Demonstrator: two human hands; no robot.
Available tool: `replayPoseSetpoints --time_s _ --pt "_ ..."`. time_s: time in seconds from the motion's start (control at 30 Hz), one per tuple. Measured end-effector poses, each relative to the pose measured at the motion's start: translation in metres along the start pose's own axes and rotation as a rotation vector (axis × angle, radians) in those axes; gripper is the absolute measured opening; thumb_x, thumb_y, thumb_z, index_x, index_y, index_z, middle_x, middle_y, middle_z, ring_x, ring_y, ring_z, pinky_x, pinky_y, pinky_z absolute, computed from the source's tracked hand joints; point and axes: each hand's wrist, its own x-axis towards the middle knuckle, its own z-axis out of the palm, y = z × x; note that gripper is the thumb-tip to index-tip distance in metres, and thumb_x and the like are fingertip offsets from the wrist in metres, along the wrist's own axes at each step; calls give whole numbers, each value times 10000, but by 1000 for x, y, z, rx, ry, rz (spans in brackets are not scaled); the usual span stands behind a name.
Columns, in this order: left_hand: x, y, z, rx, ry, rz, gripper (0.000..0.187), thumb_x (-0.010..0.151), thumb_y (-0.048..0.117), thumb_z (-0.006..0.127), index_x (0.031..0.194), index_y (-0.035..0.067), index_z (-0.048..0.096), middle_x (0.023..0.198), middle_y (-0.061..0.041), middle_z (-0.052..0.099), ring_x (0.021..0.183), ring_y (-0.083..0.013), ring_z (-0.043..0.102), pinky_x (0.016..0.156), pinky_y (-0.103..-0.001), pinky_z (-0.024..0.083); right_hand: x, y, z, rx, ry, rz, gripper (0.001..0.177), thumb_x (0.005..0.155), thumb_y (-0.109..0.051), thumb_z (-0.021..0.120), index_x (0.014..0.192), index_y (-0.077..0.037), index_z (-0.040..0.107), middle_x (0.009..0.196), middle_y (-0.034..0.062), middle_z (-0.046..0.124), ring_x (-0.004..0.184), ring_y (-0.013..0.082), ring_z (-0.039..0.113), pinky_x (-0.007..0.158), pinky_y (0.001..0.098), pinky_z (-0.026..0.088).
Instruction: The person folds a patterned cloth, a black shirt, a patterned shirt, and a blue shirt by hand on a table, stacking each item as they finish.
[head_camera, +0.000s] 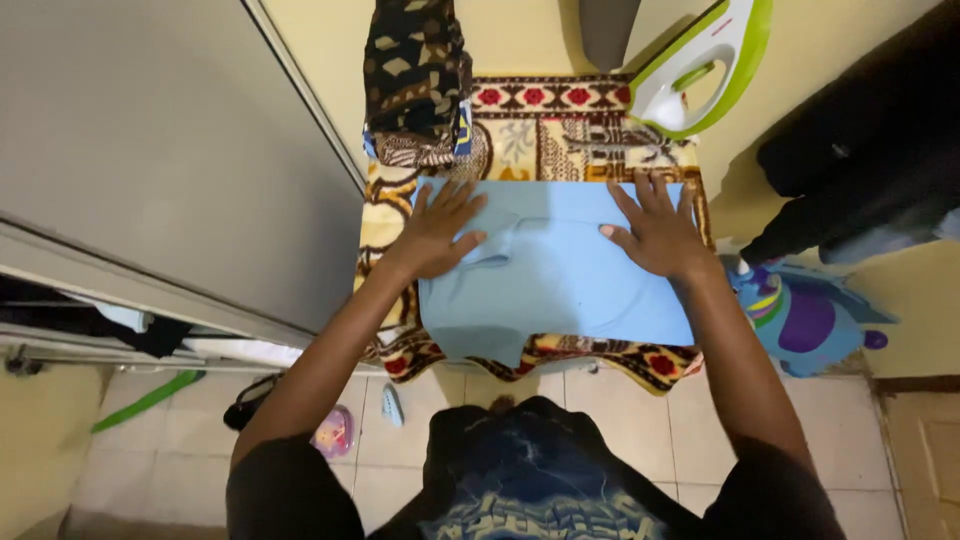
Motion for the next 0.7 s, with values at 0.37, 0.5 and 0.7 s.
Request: replayPoseSetpoints --time_s 0.37,0.5,0.7 --pt "5 -1 -12 -165 0 -58 492 990 376 589 1429 157 564 1615 -101 382 1518 -313 263 1213 -555 144 -23 -171 -42 290 -362 -541 771 875 -262 721 1557 -190 368 1676 186 220 1546 399 196 1197 669 182" --pt "2 -19 -1 -329 215 30 317 1010 196 645 1315 112 674 1519 -121 556 1448 -305 447 1208 -516 268 -29 -200 -59 -12 -467 -593 1054 734 -357 835 1617 -276 265 1704 194 117 1518 413 135 1168 708 144" --pt "-8 5 -26 -433 349 47 281 949 70 670 1229 62 686 1386 -140 667 1332 -312 587 1131 -451 405 -40 -192 -24 -122 -221 -664 1083 630 -420 878 1557 -313 328 1673 165 178 1497 399 214 1142 711 206"
